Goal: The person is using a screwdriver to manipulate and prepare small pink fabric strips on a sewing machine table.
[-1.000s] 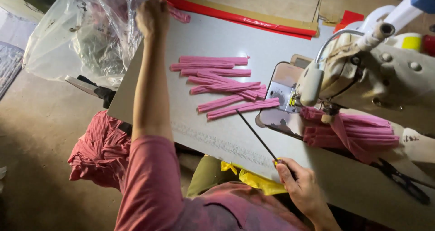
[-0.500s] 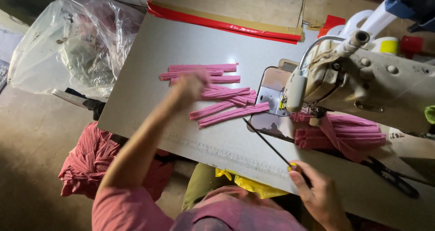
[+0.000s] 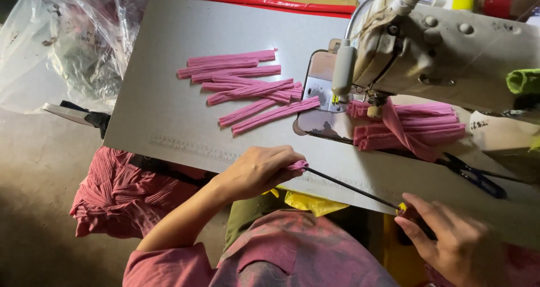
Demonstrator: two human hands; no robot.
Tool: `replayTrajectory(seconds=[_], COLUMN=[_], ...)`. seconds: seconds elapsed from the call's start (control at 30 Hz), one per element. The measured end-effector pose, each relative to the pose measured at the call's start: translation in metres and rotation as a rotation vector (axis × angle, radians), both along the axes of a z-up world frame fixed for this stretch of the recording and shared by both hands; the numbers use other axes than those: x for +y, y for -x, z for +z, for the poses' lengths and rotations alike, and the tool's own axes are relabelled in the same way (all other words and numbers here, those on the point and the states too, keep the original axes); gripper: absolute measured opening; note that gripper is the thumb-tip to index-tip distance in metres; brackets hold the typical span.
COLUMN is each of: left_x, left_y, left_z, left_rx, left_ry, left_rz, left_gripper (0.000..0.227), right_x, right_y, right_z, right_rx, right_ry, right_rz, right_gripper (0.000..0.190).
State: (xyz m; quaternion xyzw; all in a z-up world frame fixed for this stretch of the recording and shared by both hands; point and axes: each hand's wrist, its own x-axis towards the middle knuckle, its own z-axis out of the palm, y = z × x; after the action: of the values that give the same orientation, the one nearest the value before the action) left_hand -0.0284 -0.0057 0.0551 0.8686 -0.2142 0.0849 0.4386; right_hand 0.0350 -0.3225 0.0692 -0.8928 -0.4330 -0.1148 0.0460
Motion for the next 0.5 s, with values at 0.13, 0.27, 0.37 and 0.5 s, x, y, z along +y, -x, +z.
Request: replayTrajectory(seconds=[0.13,0.27,0.37,0.5], left_x=[-0.001,-0.007,-0.013,0.002], left_y=[-0.008,-0.020,-0.028,-0.019], left_z=[-0.004,-0.003,-0.003,0.009], left_rx=[-0.024,-0.120,-0.135,-0.508], left_ry=[-0.103,-0.199,-0.241,-0.111], left_rz=[-0.032,-0.191,-0.252,0.334], left_gripper=[0.019,0.019,0.022,0.044], right_x=[-0.004,0.000,0.011,0.013], right_y=[0.000,0.000,0.001,0.001], right_z=[0.007,0.004,-0.010,-0.044], right_rx=[0.005,0.021,0.183,0.662], right_ry=[0.056,0.087,-0.048,-0.254], right_rz=[-0.040,0.000,0.051,-0.165], right_gripper=[0.035,0.033,0.031,0.028])
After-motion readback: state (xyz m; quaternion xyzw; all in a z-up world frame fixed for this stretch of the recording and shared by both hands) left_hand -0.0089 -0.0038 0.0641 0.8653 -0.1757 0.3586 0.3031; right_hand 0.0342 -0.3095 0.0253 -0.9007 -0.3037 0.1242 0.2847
